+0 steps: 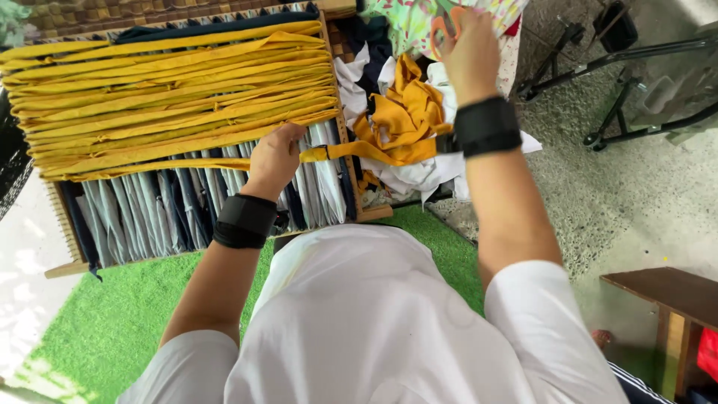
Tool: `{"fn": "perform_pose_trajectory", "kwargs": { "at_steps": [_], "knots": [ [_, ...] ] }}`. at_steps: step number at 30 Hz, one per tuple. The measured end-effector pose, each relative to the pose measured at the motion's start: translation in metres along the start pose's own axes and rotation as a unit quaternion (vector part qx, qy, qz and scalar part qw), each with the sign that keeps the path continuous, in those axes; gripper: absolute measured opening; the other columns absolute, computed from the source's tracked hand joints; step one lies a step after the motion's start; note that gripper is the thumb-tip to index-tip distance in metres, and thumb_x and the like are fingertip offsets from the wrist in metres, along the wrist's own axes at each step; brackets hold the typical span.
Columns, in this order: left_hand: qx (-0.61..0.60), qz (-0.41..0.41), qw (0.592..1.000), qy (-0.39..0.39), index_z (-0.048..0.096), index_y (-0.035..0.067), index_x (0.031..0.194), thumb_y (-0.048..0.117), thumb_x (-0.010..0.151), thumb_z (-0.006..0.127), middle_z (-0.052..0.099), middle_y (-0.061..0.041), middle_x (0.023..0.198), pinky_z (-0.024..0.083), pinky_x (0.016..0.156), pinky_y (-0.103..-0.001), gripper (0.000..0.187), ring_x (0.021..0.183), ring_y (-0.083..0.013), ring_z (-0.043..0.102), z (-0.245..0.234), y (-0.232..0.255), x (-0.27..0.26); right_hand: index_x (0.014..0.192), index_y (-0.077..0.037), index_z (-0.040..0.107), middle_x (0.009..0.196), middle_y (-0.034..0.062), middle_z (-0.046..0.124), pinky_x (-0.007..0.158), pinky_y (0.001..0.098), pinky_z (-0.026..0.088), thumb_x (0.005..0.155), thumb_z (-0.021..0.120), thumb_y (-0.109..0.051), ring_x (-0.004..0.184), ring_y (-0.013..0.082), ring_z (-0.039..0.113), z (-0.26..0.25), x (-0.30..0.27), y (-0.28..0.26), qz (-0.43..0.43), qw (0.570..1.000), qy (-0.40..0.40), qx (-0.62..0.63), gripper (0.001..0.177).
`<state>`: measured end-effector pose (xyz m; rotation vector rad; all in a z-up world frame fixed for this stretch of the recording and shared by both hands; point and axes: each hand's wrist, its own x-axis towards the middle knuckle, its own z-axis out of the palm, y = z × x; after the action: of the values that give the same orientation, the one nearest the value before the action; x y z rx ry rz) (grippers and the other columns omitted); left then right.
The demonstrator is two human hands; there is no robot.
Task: The person cuts yellow fabric strips from a wooden frame using scissors, then places the cut fabric onto a rack. The person repeatedly repositions the fabric on the frame and rack by hand.
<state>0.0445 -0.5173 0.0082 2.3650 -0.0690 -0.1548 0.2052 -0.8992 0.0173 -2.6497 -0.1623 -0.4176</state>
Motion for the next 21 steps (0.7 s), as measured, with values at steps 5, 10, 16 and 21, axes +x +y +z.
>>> {"fn": "perform_pose_trajectory", "kwargs": {
  "at_steps": [5,10,16,21],
  "knots": [
    [0.044,-0.014,0.999,0.019,0.073,0.012,0.114,0.008,0.093,0.063,0.073,-0.011,0.11,0.055,0.084,-0.046,0.024,0.102,-0.0349,0.068,-0.014,0.024,-0.008,0.092,-0.007,0.067,0.091,0.0164,0.07,0.073,0.0525,0.054,0.099,0.084,-0.034,0.089,0.0412,0.068,0.046,0.028,0.049,0.014,0.994,-0.097,-0.047,0.033],
    [0.085,-0.033,0.996,-0.017,0.072,0.017,0.12,0.01,0.089,0.064,0.071,-0.006,0.116,0.055,0.085,-0.046,0.033,0.102,-0.0332,0.068,-0.008,0.03,-0.005,0.092,-0.011,0.075,0.08,0.0132,0.072,0.061,0.0524,0.053,0.086,0.085,-0.036,0.073,0.0388,0.07,0.037,0.035,0.051,0.025,0.995,-0.066,-0.076,0.028],
    [0.153,-0.128,0.974,-0.108,0.077,0.022,0.107,0.018,0.093,0.066,0.075,-0.011,0.101,0.056,0.08,-0.049,0.019,0.095,-0.0352,0.07,0.009,0.015,0.01,0.109,-0.007,0.073,0.096,0.0096,0.076,0.073,0.0379,0.057,0.105,0.071,-0.017,0.088,0.0266,0.076,-0.045,0.032,0.026,-0.07,0.996,-0.006,0.05,0.011],
    [0.063,-0.104,0.988,-0.093,0.077,0.015,0.097,0.025,0.087,0.07,0.075,-0.015,0.093,0.057,0.079,-0.05,0.015,0.09,-0.0375,0.07,0.016,-0.005,0.009,0.117,-0.005,0.056,0.097,0.0029,0.061,0.066,0.0231,0.046,0.113,0.063,-0.031,0.075,0.0097,0.056,-0.126,-0.036,-0.074,-0.014,0.897,-0.06,0.438,0.027]
  ]
}}
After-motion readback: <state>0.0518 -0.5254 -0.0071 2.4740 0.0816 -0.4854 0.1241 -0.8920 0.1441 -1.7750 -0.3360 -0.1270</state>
